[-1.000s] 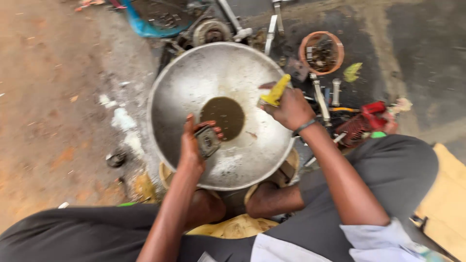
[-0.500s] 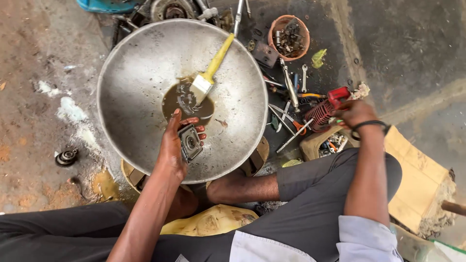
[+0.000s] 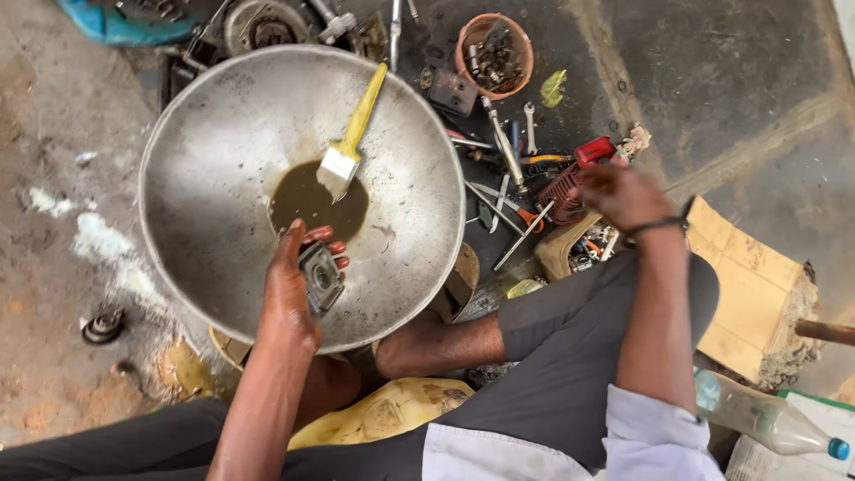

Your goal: Cleaning a carburetor component in a basin with fluid using a brush.

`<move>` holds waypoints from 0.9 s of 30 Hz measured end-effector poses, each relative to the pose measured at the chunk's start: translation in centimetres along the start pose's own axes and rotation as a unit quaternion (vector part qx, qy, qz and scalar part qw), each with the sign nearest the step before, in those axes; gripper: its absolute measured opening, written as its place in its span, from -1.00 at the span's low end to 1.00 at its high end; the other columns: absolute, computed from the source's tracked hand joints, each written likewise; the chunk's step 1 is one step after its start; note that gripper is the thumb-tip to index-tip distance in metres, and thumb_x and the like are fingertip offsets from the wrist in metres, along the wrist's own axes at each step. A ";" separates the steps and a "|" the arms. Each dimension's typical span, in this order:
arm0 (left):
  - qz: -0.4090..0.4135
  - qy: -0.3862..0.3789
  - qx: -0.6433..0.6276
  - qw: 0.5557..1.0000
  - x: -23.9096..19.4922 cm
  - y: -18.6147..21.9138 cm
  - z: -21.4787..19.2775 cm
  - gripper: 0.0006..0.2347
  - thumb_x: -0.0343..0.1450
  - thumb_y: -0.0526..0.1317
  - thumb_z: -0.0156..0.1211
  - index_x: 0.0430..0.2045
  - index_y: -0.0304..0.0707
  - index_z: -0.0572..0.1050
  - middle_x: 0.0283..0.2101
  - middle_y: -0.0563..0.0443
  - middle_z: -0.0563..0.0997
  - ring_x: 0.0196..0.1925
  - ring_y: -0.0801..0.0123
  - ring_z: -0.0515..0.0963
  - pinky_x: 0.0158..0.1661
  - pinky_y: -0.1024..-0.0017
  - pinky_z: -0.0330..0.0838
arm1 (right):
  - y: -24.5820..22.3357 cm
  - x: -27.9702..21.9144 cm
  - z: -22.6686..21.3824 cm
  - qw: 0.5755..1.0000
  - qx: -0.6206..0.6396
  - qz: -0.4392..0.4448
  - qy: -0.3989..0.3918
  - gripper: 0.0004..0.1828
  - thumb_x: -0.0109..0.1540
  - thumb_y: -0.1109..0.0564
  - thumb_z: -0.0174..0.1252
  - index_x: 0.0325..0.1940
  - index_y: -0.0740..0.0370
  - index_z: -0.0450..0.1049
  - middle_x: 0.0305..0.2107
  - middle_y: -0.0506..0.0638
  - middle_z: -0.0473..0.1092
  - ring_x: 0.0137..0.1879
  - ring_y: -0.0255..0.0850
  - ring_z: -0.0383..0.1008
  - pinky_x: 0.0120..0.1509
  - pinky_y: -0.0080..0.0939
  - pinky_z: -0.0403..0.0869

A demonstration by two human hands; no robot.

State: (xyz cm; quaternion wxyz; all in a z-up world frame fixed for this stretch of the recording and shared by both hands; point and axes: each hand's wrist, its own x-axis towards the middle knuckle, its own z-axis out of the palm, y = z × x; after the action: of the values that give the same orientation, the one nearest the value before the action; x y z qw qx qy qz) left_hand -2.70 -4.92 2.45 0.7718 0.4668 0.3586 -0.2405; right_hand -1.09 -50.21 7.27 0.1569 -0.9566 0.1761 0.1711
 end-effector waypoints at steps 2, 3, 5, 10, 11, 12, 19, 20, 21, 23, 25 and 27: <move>-0.004 -0.001 -0.007 1.000 0.0 0.6 -0.3 -0.63 0.48 0.12 0.02 -0.19 -0.20 0.54 -0.34 -0.01 0.62 -0.32 0.38 0.60 -0.27 0.42 0.51 | -0.3 -5.6 -6.1 0.979 0.107 -0.054 0.163 -0.70 0.34 0.07 0.20 0.11 0.23 0.56 -0.12 0.10 0.57 -0.02 -0.14 0.62 0.12 -0.16 0.55; -0.009 0.007 -0.018 1.000 0.1 0.9 0.0 -0.65 0.48 0.11 0.04 -0.18 -0.18 0.53 -0.34 -0.01 0.63 -0.32 0.37 0.61 -0.26 0.42 0.53 | -0.3 -8.4 -9.4 0.920 0.206 -0.117 0.312 -0.81 0.46 0.21 0.14 0.10 0.34 0.56 -0.13 0.08 0.56 0.00 -0.24 0.62 0.12 -0.27 0.61; -0.001 0.015 -0.009 1.000 0.6 1.4 0.2 -0.67 0.49 0.09 0.05 -0.15 -0.15 0.52 -0.30 0.00 0.63 -0.28 0.34 0.61 -0.20 0.37 0.53 | 6.6 -11.6 -12.4 0.883 0.186 -0.080 0.423 -0.87 0.52 0.24 0.15 0.09 0.38 0.52 -0.11 0.07 0.55 -0.02 -0.26 0.61 0.04 -0.33 0.55; -0.001 -0.047 -0.038 0.998 2.1 1.4 -0.8 -0.63 0.61 0.05 -0.08 -0.02 -0.30 0.48 -0.17 -0.13 0.61 -0.11 0.17 0.63 -0.02 0.20 0.54 | 11.9 -21.6 -10.9 0.871 0.132 0.147 0.451 -0.76 0.43 0.27 0.06 0.15 0.29 0.56 -0.23 0.06 0.53 -0.20 -0.23 0.57 -0.14 -0.30 0.55; 0.005 -0.032 -0.003 0.999 1.9 1.6 -0.5 -0.63 0.62 0.02 -0.13 0.01 -0.31 0.47 -0.14 -0.14 0.61 -0.07 0.17 0.62 0.01 0.19 0.55 | 12.4 -22.4 -8.5 0.901 0.085 0.175 0.387 -0.79 0.38 0.19 0.14 0.08 0.21 0.58 -0.29 0.10 0.55 -0.22 -0.17 0.59 -0.14 -0.21 0.53; 0.023 -0.007 0.022 0.999 1.5 2.1 -1.0 -0.63 0.62 0.00 -0.19 0.04 -0.32 0.45 -0.11 -0.15 0.60 -0.02 0.18 0.62 0.04 0.18 0.55 | 12.7 -21.7 -6.0 0.930 0.044 0.186 0.315 -0.81 0.33 0.10 0.22 0.01 0.13 0.60 -0.36 0.14 0.56 -0.24 -0.10 0.60 -0.14 -0.12 0.51; 0.089 -0.013 -0.013 0.996 1.1 1.5 0.3 -0.71 0.63 -0.10 -0.16 -0.03 -0.32 0.45 -0.12 -0.15 0.60 -0.02 0.16 0.62 0.05 0.17 0.56 | 7.5 -13.5 10.0 0.989 -0.060 0.132 -0.010 -0.37 0.16 -0.35 0.25 0.15 0.04 0.46 0.02 0.13 0.45 0.11 0.10 0.49 0.12 0.10 0.48; 0.086 -0.031 -0.034 0.995 1.2 1.5 0.3 -0.72 0.62 -0.11 -0.13 -0.06 -0.35 0.47 -0.15 -0.18 0.60 -0.05 0.15 0.61 0.03 0.18 0.56 | 9.0 -11.6 13.7 0.979 -0.136 0.125 -0.082 -0.50 0.19 -0.20 0.20 0.13 0.02 0.49 0.04 0.10 0.48 0.17 0.07 0.48 0.14 0.11 0.50; 0.083 -0.050 -0.054 0.994 1.3 1.7 0.1 -0.73 0.61 -0.12 -0.10 -0.09 -0.37 0.49 -0.17 -0.20 0.60 -0.08 0.14 0.61 0.01 0.20 0.55 | 10.3 -9.7 17.4 0.958 -0.213 0.116 -0.151 -0.60 0.22 -0.06 0.15 0.12 0.00 0.52 0.05 0.06 0.50 0.24 0.04 0.46 0.15 0.12 0.51; 0.073 -0.046 -0.075 0.993 -0.9 2.7 2.1 -0.74 0.58 -0.12 -0.05 -0.13 -0.36 0.50 -0.20 -0.18 0.61 -0.12 0.15 0.63 -0.03 0.21 0.58 | 14.6 -8.8 23.5 0.966 -0.191 0.099 -0.142 -0.60 0.22 -0.07 0.16 0.12 0.03 0.53 0.03 0.08 0.51 0.21 0.04 0.48 0.14 0.11 0.51; 0.074 -0.027 -0.107 0.991 -4.4 4.5 3.7 -0.75 0.55 -0.12 0.00 -0.17 -0.35 0.51 -0.22 -0.16 0.61 -0.16 0.16 0.64 -0.07 0.22 0.60 | 19.3 -9.4 27.4 0.976 -0.153 0.085 -0.129 -0.59 0.22 -0.07 0.18 0.11 0.09 0.54 0.01 0.12 0.52 0.15 0.03 0.50 0.10 0.10 0.51; 0.031 0.011 -0.044 0.998 -9.1 7.5 6.2 -0.79 0.47 -0.11 0.01 -0.18 -0.14 0.54 -0.24 -0.12 0.67 -0.28 0.22 0.67 -0.24 0.28 0.58 | 23.3 -5.6 27.8 0.984 -0.124 0.051 -0.115 -0.58 0.23 -0.08 0.20 0.10 0.14 0.56 -0.02 0.16 0.53 0.09 0.02 0.53 0.07 0.09 0.51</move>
State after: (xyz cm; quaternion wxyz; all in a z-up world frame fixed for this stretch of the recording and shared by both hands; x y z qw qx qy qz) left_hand -1.04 -6.80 15.51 0.7947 0.4456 0.3627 -0.1956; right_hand -22.72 -59.26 -21.00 0.0475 -0.9323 0.1834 0.3080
